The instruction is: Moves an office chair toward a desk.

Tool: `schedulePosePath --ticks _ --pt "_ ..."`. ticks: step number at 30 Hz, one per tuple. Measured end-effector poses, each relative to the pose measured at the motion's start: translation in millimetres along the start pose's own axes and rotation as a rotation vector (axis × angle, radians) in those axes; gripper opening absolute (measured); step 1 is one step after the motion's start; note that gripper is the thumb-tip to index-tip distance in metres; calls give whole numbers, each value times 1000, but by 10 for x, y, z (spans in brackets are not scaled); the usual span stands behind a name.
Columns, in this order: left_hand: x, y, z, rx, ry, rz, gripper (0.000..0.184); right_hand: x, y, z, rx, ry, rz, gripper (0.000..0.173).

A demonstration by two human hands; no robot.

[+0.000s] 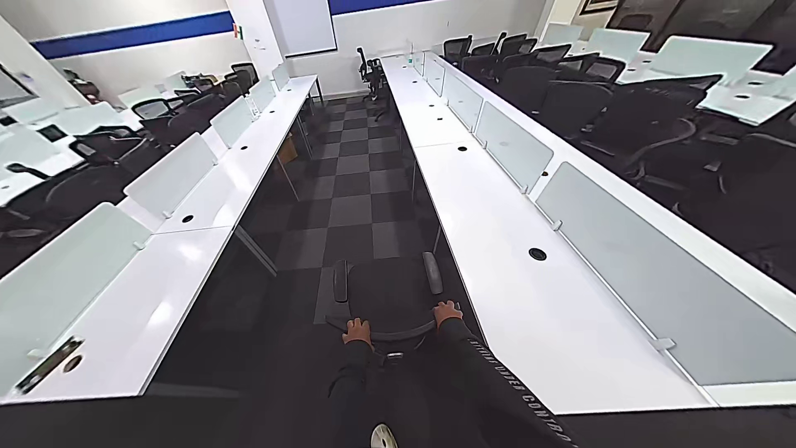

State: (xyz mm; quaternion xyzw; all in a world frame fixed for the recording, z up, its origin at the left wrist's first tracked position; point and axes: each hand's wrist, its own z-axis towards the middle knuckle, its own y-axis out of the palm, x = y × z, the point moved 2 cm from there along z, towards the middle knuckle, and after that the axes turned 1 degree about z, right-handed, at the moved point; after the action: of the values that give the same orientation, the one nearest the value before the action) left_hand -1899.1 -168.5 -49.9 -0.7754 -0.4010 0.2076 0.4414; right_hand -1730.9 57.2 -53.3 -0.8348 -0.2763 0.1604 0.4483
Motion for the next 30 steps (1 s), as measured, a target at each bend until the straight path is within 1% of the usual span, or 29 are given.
schedulePosePath --ticks 3,10,15,19,21,24,25,27,30 --pt "28 -373 413 -67 6 27 82 -146 -295 392 -16 33 54 39" --pt "269 -1060 1454 -164 -23 120 54 -308 -910 1382 -16 31 33 43" --pt "458 -1604 2257 -181 -57 170 53 -430 -1411 2187 1 29 36 44" --pt "544 -1951 2936 -198 -69 152 44 -529 -1804 2795 -9 28 54 43" --pt "555 -2153 3300 -209 -56 152 48 -581 -2033 3137 -21 21 30 43" --pt "548 -2456 3795 -209 -30 144 67 -664 -2338 3593 -39 7 7 43" --pt "558 -2555 3939 -215 -20 152 69 -683 -2414 3733 -32 8 17 42" --pt "606 -2764 4268 -214 8 181 70 -724 -2613 4047 -18 12 33 41" --pt "665 -3024 4790 -193 58 240 65 -811 -2918 4534 -13 6 49 40"
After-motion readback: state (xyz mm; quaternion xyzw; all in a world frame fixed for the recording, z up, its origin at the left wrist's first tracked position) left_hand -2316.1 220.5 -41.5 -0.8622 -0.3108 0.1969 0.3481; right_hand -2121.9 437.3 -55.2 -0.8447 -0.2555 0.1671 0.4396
